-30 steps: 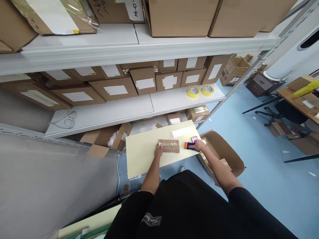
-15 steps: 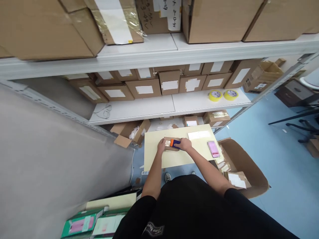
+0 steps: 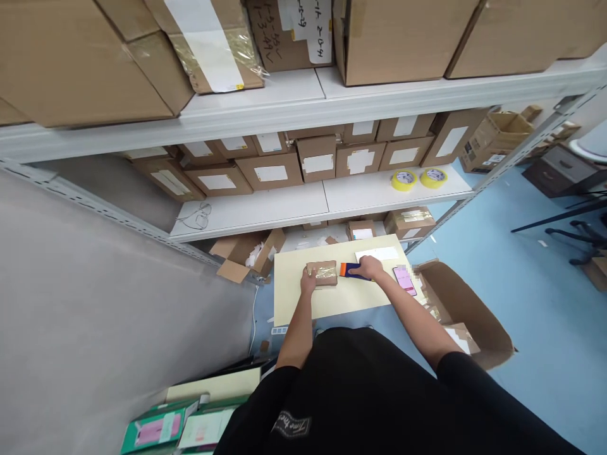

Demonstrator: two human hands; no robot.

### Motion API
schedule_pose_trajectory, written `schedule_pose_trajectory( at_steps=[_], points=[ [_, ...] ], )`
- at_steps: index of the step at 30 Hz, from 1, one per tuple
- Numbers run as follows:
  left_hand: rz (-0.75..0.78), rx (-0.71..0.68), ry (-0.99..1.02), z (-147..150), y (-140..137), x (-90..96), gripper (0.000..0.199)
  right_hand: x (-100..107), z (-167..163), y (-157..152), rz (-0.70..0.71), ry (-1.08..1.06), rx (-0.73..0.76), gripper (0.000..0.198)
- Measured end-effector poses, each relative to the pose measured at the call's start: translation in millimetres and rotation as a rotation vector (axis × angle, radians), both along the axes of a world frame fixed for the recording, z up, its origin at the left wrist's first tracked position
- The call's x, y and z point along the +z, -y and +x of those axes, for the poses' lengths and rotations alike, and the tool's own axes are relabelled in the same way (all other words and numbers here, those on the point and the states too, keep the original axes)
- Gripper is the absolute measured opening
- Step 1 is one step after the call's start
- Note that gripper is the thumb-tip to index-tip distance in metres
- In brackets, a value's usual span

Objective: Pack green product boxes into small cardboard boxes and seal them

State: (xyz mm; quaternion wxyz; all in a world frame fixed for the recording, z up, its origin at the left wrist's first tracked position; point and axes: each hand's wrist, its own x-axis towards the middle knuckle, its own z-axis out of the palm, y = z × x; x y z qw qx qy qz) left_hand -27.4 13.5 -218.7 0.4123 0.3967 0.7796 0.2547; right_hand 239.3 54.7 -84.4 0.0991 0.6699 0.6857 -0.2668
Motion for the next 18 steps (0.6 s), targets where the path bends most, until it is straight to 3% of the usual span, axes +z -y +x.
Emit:
schedule_pose_trajectory(
  at_steps=[4, 7, 15, 18],
  points=[
    [-0.004, -0.001, -0.019, -2, 1, 2.0, 0.055, 3, 47, -10, -0.047, 0.039, 0.021, 0.064],
    [-0.016, -0.009, -0.029, -2, 1, 2.2, 0.054, -3, 47, -18, -0.04, 0.054, 0.029, 0.06],
    [-0.042, -0.01, -0.045, -4, 0, 4.5, 0.052, -53, -53, -9, -0.024, 0.041, -0.018, 0.049],
    [-0.041, -0.013, -0.059, -7, 4, 4.5, 0.054, -67, -70, -2, -0.016, 0.02, -0.025, 0.039]
  ],
)
